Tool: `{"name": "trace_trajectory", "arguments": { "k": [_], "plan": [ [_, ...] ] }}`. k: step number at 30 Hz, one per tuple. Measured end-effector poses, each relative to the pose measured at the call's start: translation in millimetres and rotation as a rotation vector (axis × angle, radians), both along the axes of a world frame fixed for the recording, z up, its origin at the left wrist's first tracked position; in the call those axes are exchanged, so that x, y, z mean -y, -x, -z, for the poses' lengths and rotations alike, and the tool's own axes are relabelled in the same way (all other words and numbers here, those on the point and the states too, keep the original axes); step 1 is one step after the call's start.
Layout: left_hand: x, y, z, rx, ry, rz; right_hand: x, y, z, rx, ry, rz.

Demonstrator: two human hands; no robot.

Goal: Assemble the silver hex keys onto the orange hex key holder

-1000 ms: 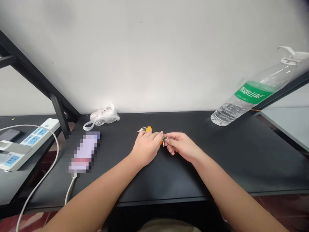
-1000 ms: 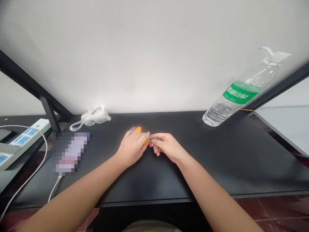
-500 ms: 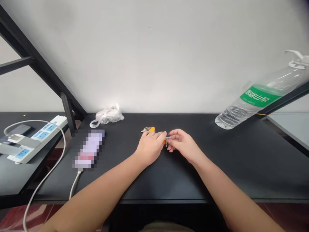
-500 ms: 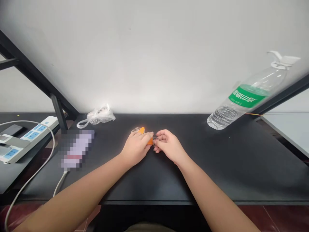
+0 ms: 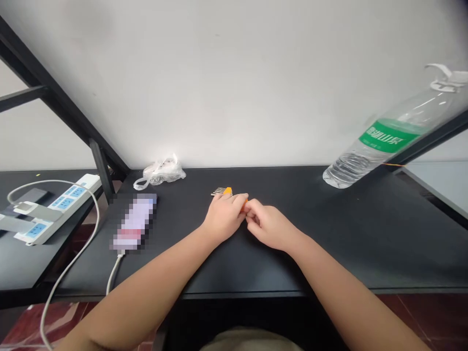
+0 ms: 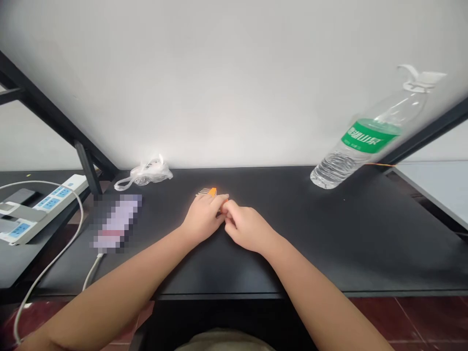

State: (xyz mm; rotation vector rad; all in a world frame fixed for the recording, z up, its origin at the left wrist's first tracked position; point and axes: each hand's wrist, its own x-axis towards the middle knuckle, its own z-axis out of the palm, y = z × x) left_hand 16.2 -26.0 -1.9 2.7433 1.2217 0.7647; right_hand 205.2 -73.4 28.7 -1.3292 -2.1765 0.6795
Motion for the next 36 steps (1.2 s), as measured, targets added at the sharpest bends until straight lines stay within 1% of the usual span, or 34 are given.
{"name": "trace_trajectory", "arguments": {
  "k": [1, 2, 3, 4, 5, 6, 7, 9, 11, 13, 17, 20, 24, 26, 29, 31, 34, 36],
  "plan": [
    [-1, 1, -0.5, 0.012, 0.014, -0.001, 0, -5, -2.5, 0.004, -0.042, -0.031],
    [-3, 1, -1.0, 0.018, 0.03, -0.001, -1, -12, -4.7, -0.009, -0.088, -0.019],
    [-4, 2, -1.3, 0.019, 0.045, 0.0, -3, -20, -6.4, -0.032, -0.132, 0.035],
    [-6, 4, -1.5, 0.017, 0.061, 0.002, -6, -29, -7.1, -0.058, -0.163, 0.122],
    [-7, 5, -1.5, 0.016, 0.077, 0.004, -10, -38, -6.9, -0.057, -0.169, 0.205],
    [-9, 7, -1.4, 0.019, 0.092, 0.009, -13, -46, -5.7, -0.012, -0.152, 0.24],
    [-11, 9, -1.1, 0.025, 0.107, 0.019, -17, -52, -3.7, 0.06, -0.124, 0.231],
    [-15, 13, -0.1, 0.049, 0.121, 0.059, -23, -57, 1.3, 0.191, -0.06, 0.161],
    [-19, 15, 1.5, 0.077, 0.11, 0.107, -25, -53, 5.8, 0.268, -0.019, 0.089],
    [-23, 17, 3.4, 0.096, 0.093, 0.138, -25, -43, 8.7, 0.324, -0.014, 0.069],
    [-24, 18, 4.3, 0.1, 0.083, 0.155, -20, -27, 10.4, 0.489, -0.072, 0.128],
    [-22, 18, 0.1, 0.081, 0.092, 0.131, -17, -25, 9.3, 0.555, -0.104, 0.158],
    [-19, 17, -7.3, 0.053, 0.169, 0.049, -17, -30, 6.9, 0.542, -0.084, 0.194],
    [-19, 16, -8.8, 0.058, 0.209, 0.036, -18, -33, 5.4, 0.527, -0.071, 0.198],
    [-19, 16, -7.7, 0.055, 0.231, 0.052, -19, -36, 1.5, 0.471, -0.111, 0.212],
    [-20, 17, -6.2, 0.054, 0.23, 0.062, -18, -35, -2.3, 0.382, -0.121, 0.21],
    [-20, 17, -5.1, 0.053, 0.218, 0.082, -16, -33, -7.4, 0.231, -0.058, 0.167],
    [-19, 16, -5.5, 0.057, 0.202, 0.108, -15, -31, -9.2, 0.175, -0.048, 0.143]
  ]
}}
